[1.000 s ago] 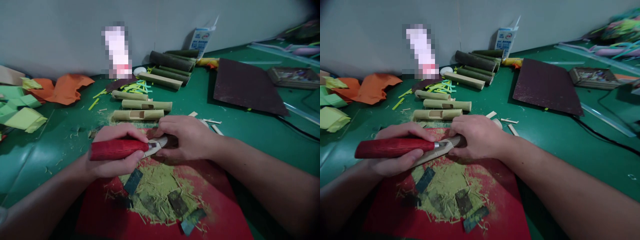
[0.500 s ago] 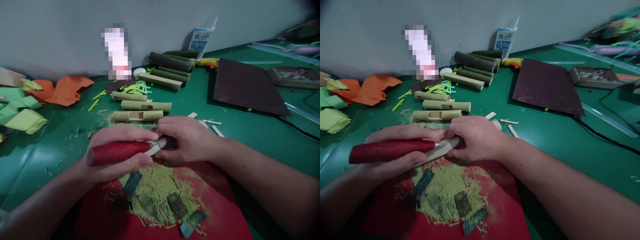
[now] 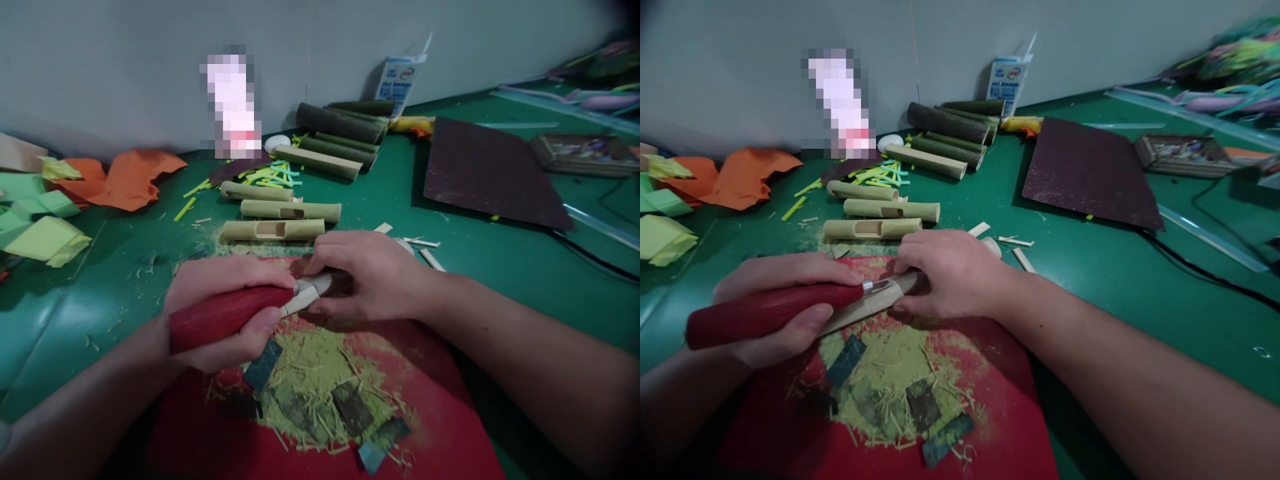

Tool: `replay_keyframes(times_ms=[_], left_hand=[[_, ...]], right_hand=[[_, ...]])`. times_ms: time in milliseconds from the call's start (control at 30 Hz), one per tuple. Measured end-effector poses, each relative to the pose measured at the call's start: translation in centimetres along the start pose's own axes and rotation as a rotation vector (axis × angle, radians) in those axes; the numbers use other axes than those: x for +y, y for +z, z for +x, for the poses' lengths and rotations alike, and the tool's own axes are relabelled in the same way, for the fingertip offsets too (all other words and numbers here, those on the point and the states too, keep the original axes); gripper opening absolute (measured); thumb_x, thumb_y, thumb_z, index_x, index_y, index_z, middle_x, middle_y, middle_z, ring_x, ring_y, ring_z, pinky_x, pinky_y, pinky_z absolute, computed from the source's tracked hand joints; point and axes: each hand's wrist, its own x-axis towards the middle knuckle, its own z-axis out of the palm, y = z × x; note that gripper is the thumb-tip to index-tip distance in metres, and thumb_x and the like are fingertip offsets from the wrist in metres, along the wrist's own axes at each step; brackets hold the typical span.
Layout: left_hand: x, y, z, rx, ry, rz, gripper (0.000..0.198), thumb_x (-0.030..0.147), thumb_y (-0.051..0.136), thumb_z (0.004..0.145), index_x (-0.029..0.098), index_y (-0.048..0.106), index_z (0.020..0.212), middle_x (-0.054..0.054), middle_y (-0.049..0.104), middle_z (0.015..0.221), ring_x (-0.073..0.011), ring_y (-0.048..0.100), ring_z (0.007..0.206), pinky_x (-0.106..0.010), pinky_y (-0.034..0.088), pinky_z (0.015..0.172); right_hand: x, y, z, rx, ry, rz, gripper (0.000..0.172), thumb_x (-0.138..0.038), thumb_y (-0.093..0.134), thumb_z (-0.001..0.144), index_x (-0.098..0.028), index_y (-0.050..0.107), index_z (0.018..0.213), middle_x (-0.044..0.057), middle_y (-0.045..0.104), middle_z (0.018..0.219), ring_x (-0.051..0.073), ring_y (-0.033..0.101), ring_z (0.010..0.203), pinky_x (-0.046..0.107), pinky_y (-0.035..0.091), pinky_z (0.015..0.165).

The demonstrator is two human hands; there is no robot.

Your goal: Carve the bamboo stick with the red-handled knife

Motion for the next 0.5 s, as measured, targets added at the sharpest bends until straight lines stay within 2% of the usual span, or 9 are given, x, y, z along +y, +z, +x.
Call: replay_keyframes(times_ms=[300,500], left_hand=[[0.21,0.10,-0.05,0.006,-0.046,0.049,0.023,0.024,0.065,0.079,0.025,0.071,0.101,0.002,0.079,0.096,-0.0154,0.075,0.077,-0.024,0.061,0.075],[0.25,0.00,-0.05,0.016,-0.047,0.023,0.021,0.022,0.063,0.080,0.024,0.071,0.099,0.002,0.078,0.092,-0.0144,0.073,0.073,-0.022,0.059,0.068]], right_hand=[[-0.08,-0.10,0.03,-0.015,0.024,0.009,0.030,-0.042,0.077,0.075,-0.020,0.070,0.093,0.001,0.066,0.086,0.015,0.058,0.077,0.027,0.033,0.064],[-0.10,-0.11,-0.06,-0.005,0.016,-0.002,0.029,-0.041,0.077,0.075,-0.020,0.070,0.094,0.001,0.067,0.087,0.015,0.058,0.078,0.027,0.034,0.065]])
